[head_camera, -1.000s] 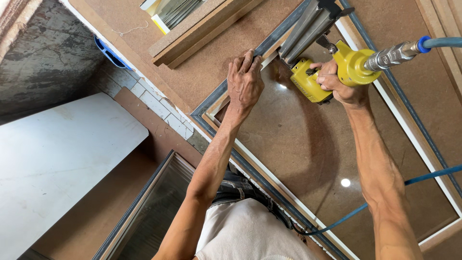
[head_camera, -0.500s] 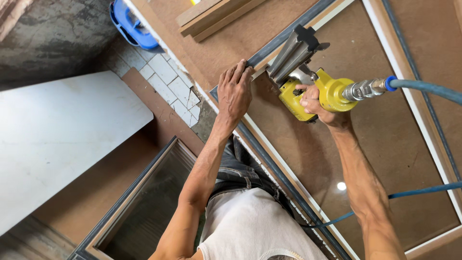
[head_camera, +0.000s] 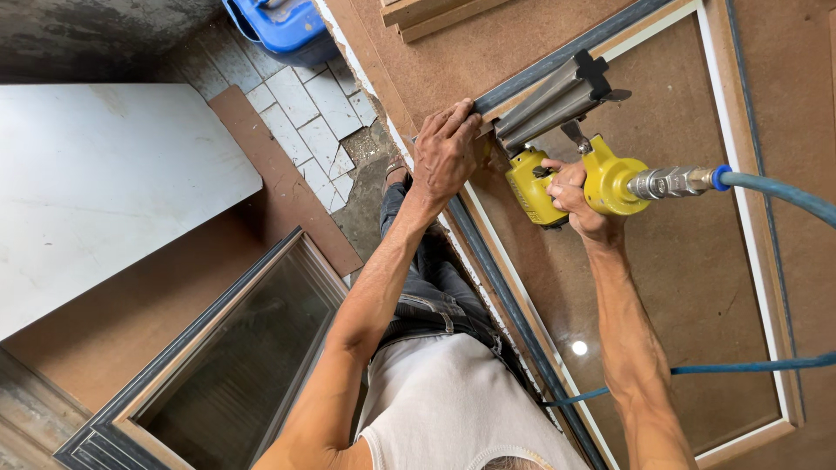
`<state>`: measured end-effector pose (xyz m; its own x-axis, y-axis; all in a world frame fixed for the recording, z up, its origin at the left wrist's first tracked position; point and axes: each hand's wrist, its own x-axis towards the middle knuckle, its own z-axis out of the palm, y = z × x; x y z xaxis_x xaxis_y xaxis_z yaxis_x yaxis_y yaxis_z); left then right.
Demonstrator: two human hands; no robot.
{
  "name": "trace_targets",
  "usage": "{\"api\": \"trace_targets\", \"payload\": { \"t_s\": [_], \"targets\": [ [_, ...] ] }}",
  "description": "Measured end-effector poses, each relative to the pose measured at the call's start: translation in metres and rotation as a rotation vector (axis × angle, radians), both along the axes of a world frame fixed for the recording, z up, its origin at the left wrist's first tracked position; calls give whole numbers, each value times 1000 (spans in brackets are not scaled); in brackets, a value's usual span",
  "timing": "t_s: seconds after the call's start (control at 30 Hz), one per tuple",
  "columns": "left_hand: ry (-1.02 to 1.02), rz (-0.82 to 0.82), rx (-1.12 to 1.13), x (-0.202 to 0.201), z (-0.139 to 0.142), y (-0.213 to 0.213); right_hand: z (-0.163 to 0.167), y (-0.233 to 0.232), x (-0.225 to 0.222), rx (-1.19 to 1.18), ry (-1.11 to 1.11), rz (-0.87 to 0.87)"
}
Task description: The person assembles window frames by placing white plastic strips along the edges of a glass pane and securing them with a yellow pneumatic nail gun. The person repeatedly positions the strips, fires the nail gun, and stacks completed frames.
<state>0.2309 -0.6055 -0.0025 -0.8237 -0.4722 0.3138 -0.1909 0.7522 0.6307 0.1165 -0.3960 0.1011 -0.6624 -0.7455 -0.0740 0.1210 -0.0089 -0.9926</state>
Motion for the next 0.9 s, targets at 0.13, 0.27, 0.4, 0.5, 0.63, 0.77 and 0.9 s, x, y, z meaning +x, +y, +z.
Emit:
{"api": "trace_targets", "payload": {
  "t_s": [0.13,0.27,0.4,0.5,0.63,0.77,0.9],
  "targets": [
    [7,5,-18,-1,2,-2,-2,4,1,-14,-12,-18],
    [43,0,13,0,14,-6,0,9,6,-18,-42,-34],
    [64,4,66,4,28,-8,-8,29,25,-67,-102,-131],
    [78,-19,21,6,28,-10,-19,67,58,-145,-110,-227],
    [64,-177,-140,1,17,-22,-24,151,124,-179,-85,-604],
    [-116,-91,-412,-2,9,-33,-19,257,204,-319,-174,-1208],
    [-149,-63,-538,1,16,-27,-13,398,293,-620,-105,-1653]
  ]
}}
